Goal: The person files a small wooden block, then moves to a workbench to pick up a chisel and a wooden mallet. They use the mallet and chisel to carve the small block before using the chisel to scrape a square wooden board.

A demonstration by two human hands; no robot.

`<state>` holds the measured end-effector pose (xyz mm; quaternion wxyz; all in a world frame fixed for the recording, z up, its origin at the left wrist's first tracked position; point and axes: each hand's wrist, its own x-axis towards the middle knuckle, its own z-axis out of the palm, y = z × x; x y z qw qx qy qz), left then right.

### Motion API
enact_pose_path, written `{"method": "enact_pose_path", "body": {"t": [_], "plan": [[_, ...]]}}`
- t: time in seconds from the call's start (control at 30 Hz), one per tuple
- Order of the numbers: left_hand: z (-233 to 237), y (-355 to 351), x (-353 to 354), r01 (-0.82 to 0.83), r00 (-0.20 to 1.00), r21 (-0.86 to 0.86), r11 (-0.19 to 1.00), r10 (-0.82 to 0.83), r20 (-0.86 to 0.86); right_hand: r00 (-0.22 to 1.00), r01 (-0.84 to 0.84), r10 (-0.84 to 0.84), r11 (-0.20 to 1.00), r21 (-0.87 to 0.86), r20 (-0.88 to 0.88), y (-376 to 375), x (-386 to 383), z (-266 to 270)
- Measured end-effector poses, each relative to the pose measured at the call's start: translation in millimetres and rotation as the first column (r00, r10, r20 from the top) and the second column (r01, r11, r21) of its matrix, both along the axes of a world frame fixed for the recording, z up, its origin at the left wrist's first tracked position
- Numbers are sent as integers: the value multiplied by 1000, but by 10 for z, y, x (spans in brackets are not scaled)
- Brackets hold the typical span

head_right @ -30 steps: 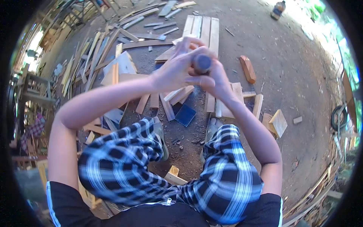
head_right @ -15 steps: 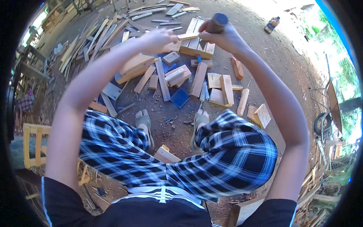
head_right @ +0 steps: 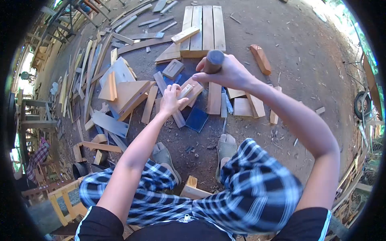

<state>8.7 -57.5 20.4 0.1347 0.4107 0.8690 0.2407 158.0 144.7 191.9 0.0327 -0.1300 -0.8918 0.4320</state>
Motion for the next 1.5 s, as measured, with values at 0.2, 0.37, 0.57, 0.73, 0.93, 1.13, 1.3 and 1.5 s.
{"method": "enact_pose_path", "body": {"t": [0.2,0.37,0.57,0.73,0.93,1.13,1.3,1.5], "plan": [[-120,-8,-210,0,934,115,993,-41,356,985,158,-168,968,-194,-33,182,203,-356],[-78,27,-121,-4,987,147,989,-20,160,935,299,-340,908,-294,-98,90,272,-576],[-45,116,-93,141,990,106,984,-141,-9,920,337,-374,907,-252,-118,20,203,-598],[-75,101,-3,58,992,135,989,-71,100,930,275,-318,935,-226,-182,31,80,-644],[-109,79,22,20,992,196,980,-45,122,964,166,-198,969,-184,-176,29,-85,-662],[-146,69,39,0,994,223,975,-25,109,979,117,-139,982,-149,-150,34,-183,-661],[-135,75,46,-11,993,191,982,-11,118,981,124,-143,982,-141,-134,32,-187,-628],[-145,78,39,4,997,204,979,-19,69,980,102,-126,983,-155,-151,38,-210,-620]]}}
